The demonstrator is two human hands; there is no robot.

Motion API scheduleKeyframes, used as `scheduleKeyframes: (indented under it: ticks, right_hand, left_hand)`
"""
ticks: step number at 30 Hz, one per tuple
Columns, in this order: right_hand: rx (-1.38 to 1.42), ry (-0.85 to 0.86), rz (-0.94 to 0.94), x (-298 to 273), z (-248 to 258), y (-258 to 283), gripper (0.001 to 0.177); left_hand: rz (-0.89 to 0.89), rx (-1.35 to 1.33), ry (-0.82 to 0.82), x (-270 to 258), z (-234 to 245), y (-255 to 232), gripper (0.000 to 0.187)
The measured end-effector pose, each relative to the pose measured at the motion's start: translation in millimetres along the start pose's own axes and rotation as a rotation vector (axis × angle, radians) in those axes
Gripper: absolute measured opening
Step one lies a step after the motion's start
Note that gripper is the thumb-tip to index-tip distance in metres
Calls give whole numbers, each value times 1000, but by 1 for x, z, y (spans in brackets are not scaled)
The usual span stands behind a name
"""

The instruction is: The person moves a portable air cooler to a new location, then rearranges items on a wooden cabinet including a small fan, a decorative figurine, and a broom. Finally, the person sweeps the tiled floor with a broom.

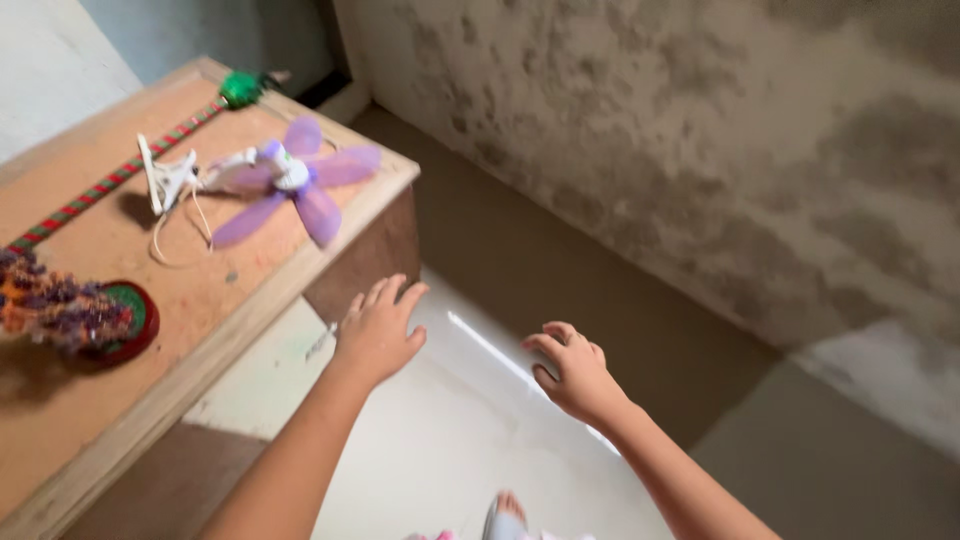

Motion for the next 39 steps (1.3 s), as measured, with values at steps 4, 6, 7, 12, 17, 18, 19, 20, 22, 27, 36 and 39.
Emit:
scheduleKeyframes:
  ticks: [4, 6, 7, 12, 17, 18, 19, 20, 22, 27, 36, 39]
  right_hand:
    - [-10, 39, 44, 104, 35, -4, 35]
    - [-10, 38, 123, 155, 39, 8, 35]
    - [-12, 36, 175, 179, 38, 15, 36]
    - [-23, 66, 370, 299, 24, 53, 40]
    - [-84, 127, 447, 414, 14, 87, 43]
    - [-102, 155, 453, 431, 13, 91, 43]
    - [-106, 167, 469, 452, 15, 98, 43]
    - [-111, 178, 486, 473, 18, 104, 44]
    - [-118, 199, 517, 508, 23, 112, 44]
    - [-132, 218, 628, 601, 29, 133, 47]
    - [-235, 426, 858, 780, 27, 143, 47]
    - [-282, 474, 951, 832, 31, 154, 50]
  left_hand:
    - [80, -12, -100, 64, 6, 23, 58]
    - [115, 12, -109, 89, 9, 40, 60]
    - [131, 25, -115, 102, 10, 50, 61]
    - [294, 51, -87, 168, 19, 120, 61]
    - [374, 40, -156, 235, 31, 201, 64]
    - [406, 31, -138, 247, 36, 216, 63]
    - [439, 25, -127, 262, 42, 232, 62]
    - [459, 31, -145, 276, 46, 245, 64]
    - [503, 41, -160, 297, 49, 262, 66]
    - [567, 27, -198, 352, 50, 310, 69]
    - [990, 60, -269, 420, 30, 346, 78]
    - [1155, 13, -322, 439, 19, 332, 87]
Point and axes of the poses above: each hand's wrist, its own x-axis towards the middle knuckle, its own z-axis out of the back of the hand, y = z × x, the point moved 1 cm from there along x, towards the middle knuckle, and after that the axes turned 9 degrees about -z, right-handed, at the moved point
